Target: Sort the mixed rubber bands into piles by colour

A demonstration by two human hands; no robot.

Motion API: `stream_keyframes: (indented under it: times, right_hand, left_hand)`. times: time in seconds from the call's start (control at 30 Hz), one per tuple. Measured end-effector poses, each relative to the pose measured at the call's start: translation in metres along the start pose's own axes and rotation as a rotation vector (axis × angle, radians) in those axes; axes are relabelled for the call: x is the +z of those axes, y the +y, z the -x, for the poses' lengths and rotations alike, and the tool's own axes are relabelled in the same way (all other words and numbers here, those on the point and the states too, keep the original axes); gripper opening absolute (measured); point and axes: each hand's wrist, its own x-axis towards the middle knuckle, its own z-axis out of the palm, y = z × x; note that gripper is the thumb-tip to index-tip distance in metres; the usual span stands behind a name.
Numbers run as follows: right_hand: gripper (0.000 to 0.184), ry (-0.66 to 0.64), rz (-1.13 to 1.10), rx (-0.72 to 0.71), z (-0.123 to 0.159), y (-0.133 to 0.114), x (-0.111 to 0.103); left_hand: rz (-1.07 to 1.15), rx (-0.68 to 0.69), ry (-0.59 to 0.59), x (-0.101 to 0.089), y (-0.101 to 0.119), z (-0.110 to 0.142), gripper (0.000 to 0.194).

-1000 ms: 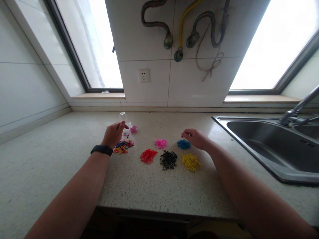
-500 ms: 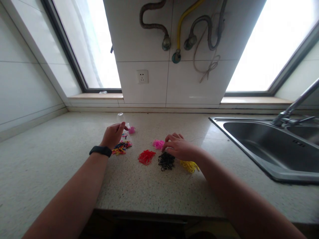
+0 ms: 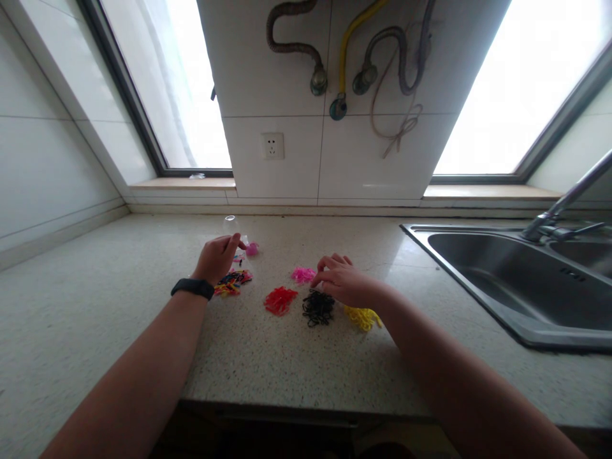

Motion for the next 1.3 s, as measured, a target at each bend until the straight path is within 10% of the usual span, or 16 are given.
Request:
stream_keyframes:
  times: [0.53,1.0,1.3]
  right_hand:
    - [0.031,-0.015,-0.132,-0.004,0.000,0.007,0.001]
    - [0.024,0.307,-0.227,0.017,0.007,0.011,-0.011]
    - [0.027,0.136,-0.139,-0.132,-0.054,-0.030,-0.018]
  left_hand:
    - [0.024,-0.031,0.018,-0.001,0.000,0.000,0.052]
    - [0.072,-0.093,0.112,-0.008,-0.003,-0.001,0.059]
    - [0.365,-0.231,0.276,-0.007,-0.014,-0.006,0.066]
